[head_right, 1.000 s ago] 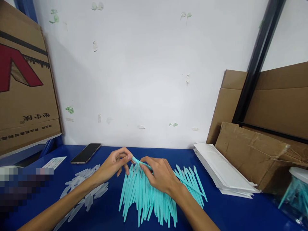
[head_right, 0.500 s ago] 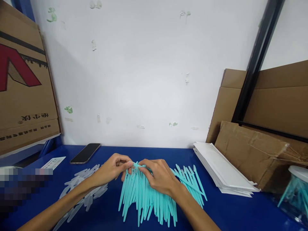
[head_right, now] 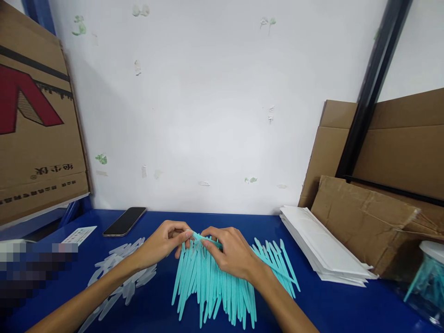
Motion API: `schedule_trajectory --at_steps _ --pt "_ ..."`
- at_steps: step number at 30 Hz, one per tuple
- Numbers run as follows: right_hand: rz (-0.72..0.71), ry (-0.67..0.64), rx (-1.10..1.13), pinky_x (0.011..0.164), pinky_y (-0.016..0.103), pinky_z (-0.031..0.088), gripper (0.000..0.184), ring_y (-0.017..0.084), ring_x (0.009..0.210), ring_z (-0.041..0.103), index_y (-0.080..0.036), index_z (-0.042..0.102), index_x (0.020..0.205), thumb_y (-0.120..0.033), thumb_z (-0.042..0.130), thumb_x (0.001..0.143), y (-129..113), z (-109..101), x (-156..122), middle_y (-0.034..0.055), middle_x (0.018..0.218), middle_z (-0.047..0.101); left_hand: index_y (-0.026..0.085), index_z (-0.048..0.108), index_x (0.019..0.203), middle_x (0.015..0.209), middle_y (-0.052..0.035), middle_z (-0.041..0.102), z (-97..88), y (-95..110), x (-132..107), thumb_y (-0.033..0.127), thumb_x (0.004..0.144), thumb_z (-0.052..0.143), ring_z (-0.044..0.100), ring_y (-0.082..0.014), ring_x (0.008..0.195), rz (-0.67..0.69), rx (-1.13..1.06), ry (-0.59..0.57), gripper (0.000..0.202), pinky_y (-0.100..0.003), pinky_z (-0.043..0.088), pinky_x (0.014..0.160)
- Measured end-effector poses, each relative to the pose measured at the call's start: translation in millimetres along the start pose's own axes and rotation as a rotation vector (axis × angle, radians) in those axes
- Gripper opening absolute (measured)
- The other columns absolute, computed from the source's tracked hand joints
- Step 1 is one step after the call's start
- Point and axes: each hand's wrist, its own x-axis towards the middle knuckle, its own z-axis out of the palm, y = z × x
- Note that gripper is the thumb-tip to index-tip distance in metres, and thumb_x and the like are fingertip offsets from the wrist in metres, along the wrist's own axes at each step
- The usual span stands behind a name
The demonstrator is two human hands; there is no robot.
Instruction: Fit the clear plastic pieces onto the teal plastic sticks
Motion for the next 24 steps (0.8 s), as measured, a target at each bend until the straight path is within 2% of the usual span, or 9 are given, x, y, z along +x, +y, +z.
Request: schedule_trajectory --at_steps 3,6,13,16,20,24 --pt "0.004 -0.009 -0.022 0.055 0.025 0.031 0.040 0.012 0.052 0.048 -0.024 0.068 0.103 -0.049 0.036 0.102 4.1 -1.6 0.9 -0.0031 0.064 0.059 0.016 0.065 0.085 0.076 -0.0028 0.068 -1.8 -1.6 0.8 0.045 0.095 0.050 0.057 -0.0105 0.049 0.002 -0.010 0.030 0.034 -0.023 0.045 0.054" --pt "0.004 -0.006 -0.042 0.057 0.025 0.031 0.042 0.012 0.052 0.048 -0.023 0.067 0.093 -0.047 0.034 0.103 6.7 -0.2 1.1 -0.0030 0.065 0.060 0.016 0.065 0.087 0.075 -0.0029 0.068 -1.9 -2.4 1.5 0.046 0.096 0.047 0.057 -0.0108 0.047 -0.006 -0.003 0.013 0.037 -0.024 0.046 0.054" --pt "-0.010 -0.021 -0.047 0.055 0.025 0.030 0.041 0.012 0.051 0.046 -0.022 0.066 0.090 -0.044 0.034 0.104 6.9 2.5 -0.6 -0.0024 0.063 0.058 0.016 0.066 0.081 0.074 -0.0040 0.069 -0.8 0.7 0.2 0.046 0.095 0.047 0.058 -0.0119 0.050 0.006 0.001 -0.010 0.038 -0.025 0.048 0.057" --pt "-0.012 -0.027 -0.082 0.054 0.025 0.028 0.041 0.012 0.051 0.048 -0.023 0.066 0.091 -0.046 0.034 0.104 6.5 2.0 0.0 -0.0030 0.061 0.058 0.016 0.066 0.082 0.072 -0.0034 0.068 0.2 1.0 -0.1 0.045 0.095 0.048 0.056 -0.0118 0.047 0.002 0.014 0.018 0.036 -0.025 0.046 0.053" --pt "-0.026 0.008 -0.173 0.057 0.025 0.032 0.040 0.014 0.060 0.057 -0.023 0.067 0.085 -0.050 0.042 0.101 3.4 2.9 2.1 -0.0014 0.067 0.063 0.018 0.068 0.085 0.063 -0.0010 0.065 3.9 2.4 0.0 0.045 0.093 0.051 0.053 -0.0129 0.047 0.008 0.132 0.107 0.033 -0.023 0.039 0.048" --pt "-0.037 0.058 -0.234 0.059 0.026 0.035 0.040 0.016 0.074 0.062 -0.025 0.071 0.087 -0.049 0.043 0.100 6.6 1.3 3.7 0.0017 0.083 0.067 0.019 0.068 0.076 0.060 -0.0016 0.064 -2.0 -0.4 1.1 0.046 0.098 0.039 0.055 -0.0153 0.052 0.086 0.396 0.128 0.045 -0.025 0.037 0.053"
